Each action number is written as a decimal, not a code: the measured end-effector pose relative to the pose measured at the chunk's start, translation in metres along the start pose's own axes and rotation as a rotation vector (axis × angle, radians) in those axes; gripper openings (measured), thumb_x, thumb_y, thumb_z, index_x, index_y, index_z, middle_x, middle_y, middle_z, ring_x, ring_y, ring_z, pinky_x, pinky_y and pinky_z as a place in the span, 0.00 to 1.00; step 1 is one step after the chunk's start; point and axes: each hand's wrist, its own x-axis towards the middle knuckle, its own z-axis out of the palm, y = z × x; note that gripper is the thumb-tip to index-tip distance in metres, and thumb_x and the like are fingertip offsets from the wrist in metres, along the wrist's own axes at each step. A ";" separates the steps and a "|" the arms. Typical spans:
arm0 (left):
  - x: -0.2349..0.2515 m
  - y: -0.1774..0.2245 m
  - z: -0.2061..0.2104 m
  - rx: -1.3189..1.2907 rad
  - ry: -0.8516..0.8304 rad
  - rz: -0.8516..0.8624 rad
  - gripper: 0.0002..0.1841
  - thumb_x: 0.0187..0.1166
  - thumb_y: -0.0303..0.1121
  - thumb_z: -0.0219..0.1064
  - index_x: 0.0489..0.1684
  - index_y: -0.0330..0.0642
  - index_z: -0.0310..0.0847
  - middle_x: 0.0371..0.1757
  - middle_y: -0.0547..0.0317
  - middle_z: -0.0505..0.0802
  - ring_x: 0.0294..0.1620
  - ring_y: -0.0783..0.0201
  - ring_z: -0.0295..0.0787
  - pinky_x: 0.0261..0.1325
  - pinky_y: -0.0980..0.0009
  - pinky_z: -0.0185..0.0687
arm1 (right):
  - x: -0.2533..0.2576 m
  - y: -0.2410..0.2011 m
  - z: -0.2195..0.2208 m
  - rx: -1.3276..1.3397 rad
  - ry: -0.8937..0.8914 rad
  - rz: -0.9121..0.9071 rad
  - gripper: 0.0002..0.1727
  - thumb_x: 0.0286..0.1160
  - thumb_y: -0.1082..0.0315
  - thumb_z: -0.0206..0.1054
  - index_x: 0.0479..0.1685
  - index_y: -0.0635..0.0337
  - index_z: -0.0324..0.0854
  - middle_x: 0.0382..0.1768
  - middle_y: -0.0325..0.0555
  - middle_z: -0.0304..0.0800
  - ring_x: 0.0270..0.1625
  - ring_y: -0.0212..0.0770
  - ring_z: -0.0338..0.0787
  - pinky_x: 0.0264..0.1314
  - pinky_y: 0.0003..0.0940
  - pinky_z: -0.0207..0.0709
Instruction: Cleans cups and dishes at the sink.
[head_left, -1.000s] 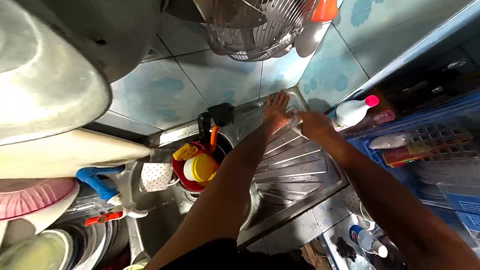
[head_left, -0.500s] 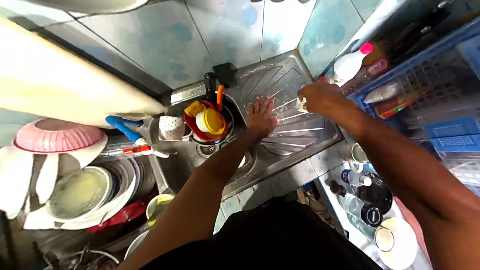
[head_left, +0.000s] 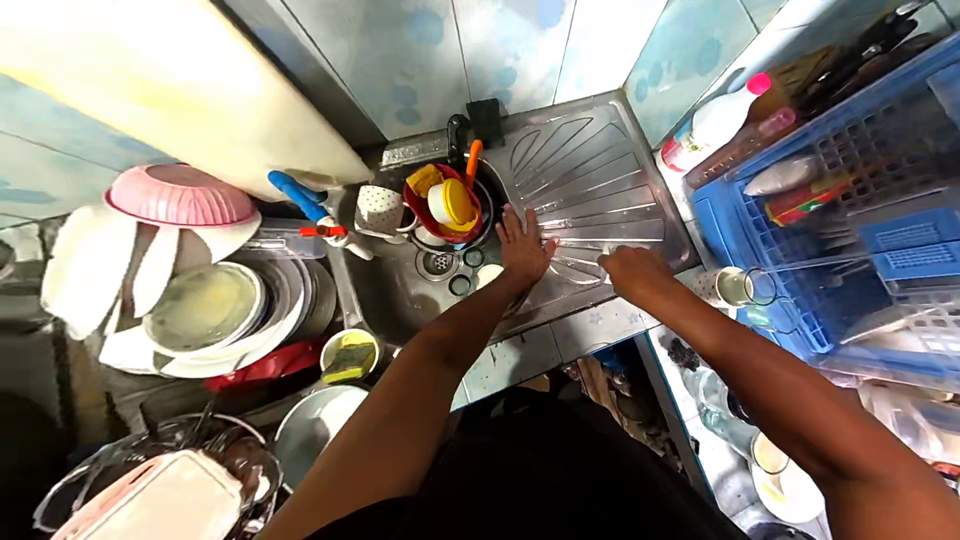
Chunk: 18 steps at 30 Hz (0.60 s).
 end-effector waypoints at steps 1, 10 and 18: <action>-0.004 0.007 0.001 0.029 0.001 -0.005 0.52 0.79 0.74 0.42 0.98 0.47 0.36 0.94 0.27 0.37 0.95 0.27 0.28 0.88 0.25 0.30 | 0.003 -0.007 -0.004 -0.023 -0.008 -0.025 0.15 0.75 0.75 0.66 0.57 0.54 0.89 0.50 0.62 0.91 0.53 0.67 0.91 0.53 0.72 0.78; -0.015 0.107 0.022 0.026 -0.181 0.507 0.36 0.85 0.63 0.48 0.89 0.57 0.66 0.98 0.61 0.50 0.98 0.42 0.27 0.86 0.23 0.15 | 0.009 0.006 -0.053 0.002 -0.036 0.101 0.10 0.76 0.71 0.67 0.51 0.61 0.88 0.51 0.62 0.91 0.56 0.66 0.90 0.49 0.69 0.81; 0.039 0.187 0.044 -0.086 -0.205 0.726 0.51 0.61 0.50 0.81 0.93 0.64 0.59 0.98 0.58 0.53 0.97 0.36 0.34 0.86 0.22 0.25 | -0.037 0.083 -0.011 0.303 0.068 0.288 0.14 0.78 0.60 0.69 0.59 0.46 0.88 0.50 0.56 0.92 0.56 0.62 0.91 0.53 0.67 0.82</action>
